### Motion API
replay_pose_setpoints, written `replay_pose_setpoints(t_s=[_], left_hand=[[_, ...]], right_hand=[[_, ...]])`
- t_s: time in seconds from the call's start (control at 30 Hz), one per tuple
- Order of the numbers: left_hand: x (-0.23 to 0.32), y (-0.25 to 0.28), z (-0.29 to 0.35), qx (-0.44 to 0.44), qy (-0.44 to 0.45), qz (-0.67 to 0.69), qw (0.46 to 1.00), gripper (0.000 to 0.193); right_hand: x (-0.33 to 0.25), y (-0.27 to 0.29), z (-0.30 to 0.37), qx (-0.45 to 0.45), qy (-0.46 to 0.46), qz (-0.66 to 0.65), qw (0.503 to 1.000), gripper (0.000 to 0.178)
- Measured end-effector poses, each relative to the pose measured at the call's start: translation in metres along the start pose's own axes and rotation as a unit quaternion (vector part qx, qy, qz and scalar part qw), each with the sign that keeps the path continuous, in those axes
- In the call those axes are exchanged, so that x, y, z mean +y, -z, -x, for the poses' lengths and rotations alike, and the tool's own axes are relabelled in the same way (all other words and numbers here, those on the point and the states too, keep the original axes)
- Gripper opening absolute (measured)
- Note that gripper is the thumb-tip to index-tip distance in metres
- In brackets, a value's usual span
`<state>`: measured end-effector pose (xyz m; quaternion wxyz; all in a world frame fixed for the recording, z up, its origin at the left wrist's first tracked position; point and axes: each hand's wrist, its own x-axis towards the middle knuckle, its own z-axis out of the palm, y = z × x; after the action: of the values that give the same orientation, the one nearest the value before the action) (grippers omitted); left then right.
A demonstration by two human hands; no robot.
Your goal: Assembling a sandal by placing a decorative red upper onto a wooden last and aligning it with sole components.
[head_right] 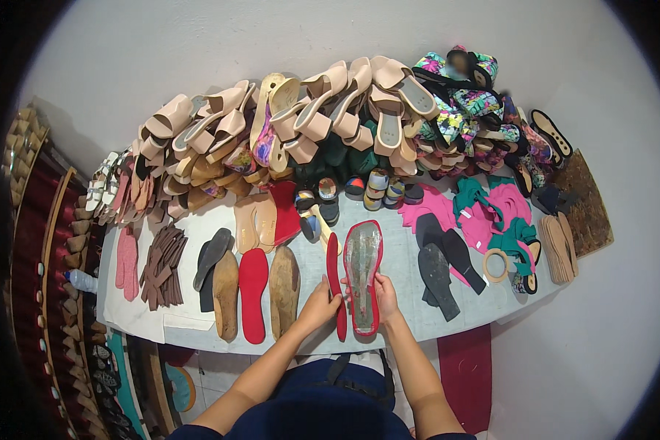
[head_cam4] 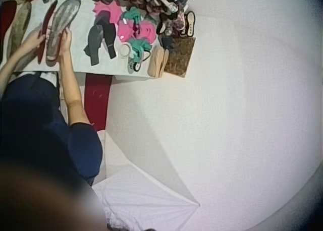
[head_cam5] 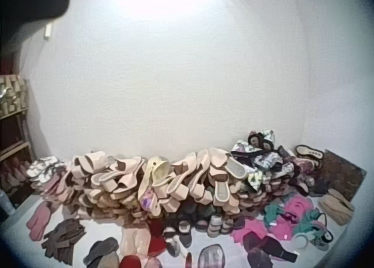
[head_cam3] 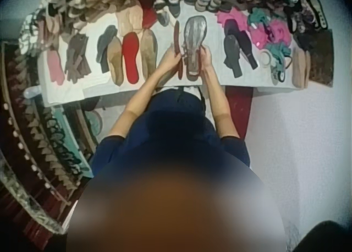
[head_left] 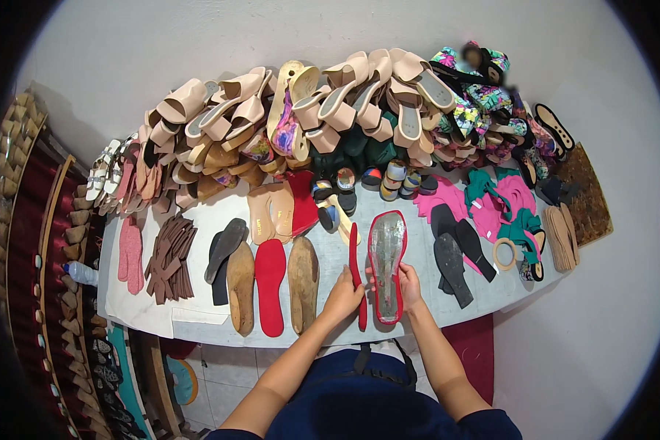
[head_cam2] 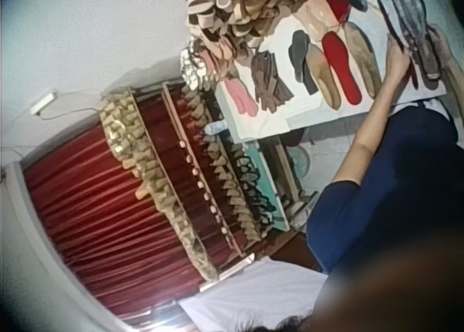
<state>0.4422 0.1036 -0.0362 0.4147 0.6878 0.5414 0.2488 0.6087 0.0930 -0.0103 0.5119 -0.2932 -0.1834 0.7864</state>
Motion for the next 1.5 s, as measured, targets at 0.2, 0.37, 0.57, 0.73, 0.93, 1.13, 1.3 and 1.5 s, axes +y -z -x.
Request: replay_pose_setpoints(t_s=[0.2,0.37,0.57,0.73,0.93,1.13,1.3,1.5], left_hand=[[0.016,0.031,0.008,-0.024,0.055,0.007,0.998,0.068],[0.011,0.053,0.011,-0.027,0.123,0.075,0.989,0.068],[-0.008,0.065,0.012,-0.052,0.075,0.192,0.977,0.067],[-0.008,0.094,0.012,-0.112,0.208,0.431,0.871,0.053],[-0.009,0.124,0.02,-0.06,0.202,0.506,0.837,0.064],[-0.034,0.151,0.02,-0.022,0.176,0.658,0.732,0.071],[-0.06,0.168,0.023,-0.109,0.136,0.702,0.691,0.079],[-0.082,0.192,0.026,-0.065,0.17,0.729,0.66,0.087]], right_hand=[[0.019,0.002,-0.01,0.039,-0.022,0.012,0.999,0.051],[0.04,-0.012,-0.027,0.069,-0.001,0.034,0.997,0.042],[0.057,-0.049,-0.042,0.183,0.04,0.148,0.971,0.038],[0.075,-0.081,-0.05,0.181,0.048,0.209,0.96,0.038],[0.108,-0.109,-0.061,0.172,0.217,0.472,0.837,0.038],[0.116,-0.164,-0.056,0.126,0.192,0.322,0.919,0.036],[0.134,-0.191,-0.057,0.101,0.286,0.633,0.712,0.04],[0.131,-0.212,-0.054,0.087,0.266,0.745,0.606,0.043]])
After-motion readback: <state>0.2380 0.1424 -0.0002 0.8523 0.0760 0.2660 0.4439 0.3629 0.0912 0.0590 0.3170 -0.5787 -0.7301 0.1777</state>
